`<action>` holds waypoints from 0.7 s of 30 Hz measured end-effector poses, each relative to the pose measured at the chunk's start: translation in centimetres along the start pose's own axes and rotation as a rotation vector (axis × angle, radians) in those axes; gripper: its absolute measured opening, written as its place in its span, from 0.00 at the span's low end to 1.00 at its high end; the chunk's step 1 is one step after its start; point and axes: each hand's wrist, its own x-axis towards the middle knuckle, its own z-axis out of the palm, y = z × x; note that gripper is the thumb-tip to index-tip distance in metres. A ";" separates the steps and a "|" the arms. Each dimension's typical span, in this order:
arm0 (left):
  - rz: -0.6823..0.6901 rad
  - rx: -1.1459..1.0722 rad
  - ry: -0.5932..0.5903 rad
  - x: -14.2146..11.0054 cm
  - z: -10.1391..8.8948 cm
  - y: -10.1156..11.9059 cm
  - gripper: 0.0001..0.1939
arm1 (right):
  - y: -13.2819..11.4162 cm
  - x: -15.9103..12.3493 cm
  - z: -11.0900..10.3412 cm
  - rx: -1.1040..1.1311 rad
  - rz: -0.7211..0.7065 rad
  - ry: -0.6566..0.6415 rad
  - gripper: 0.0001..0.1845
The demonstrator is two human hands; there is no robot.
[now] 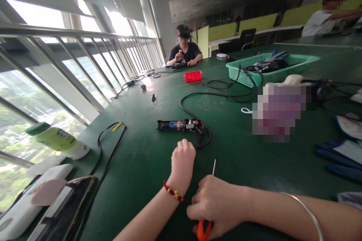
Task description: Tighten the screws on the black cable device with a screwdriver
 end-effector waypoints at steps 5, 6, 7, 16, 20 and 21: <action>0.026 -0.011 0.029 -0.1 0.4 -0.6 0.17 | 0.0 0.0 0.1 -0.003 -0.001 -0.003 0.16; 0.029 -0.012 0.044 -0.1 0.5 -0.6 0.17 | 0.1 0.0 0.1 -0.004 -0.001 -0.011 0.15; 0.035 -0.003 0.053 0.0 0.6 -0.6 0.17 | 0.1 0.0 0.1 -0.006 0.000 -0.020 0.14; 0.074 0.020 0.008 0.3 0.3 -0.8 0.16 | 0.4 -0.1 0.3 -0.009 -0.011 -0.023 0.12; 0.114 -0.055 -0.005 0.6 0.3 -1.4 0.15 | 0.5 -0.1 0.3 -0.023 -0.005 -0.039 0.12; 0.140 -0.073 0.001 0.7 0.4 -1.7 0.14 | 0.4 -0.1 0.3 -0.022 -0.001 -0.045 0.13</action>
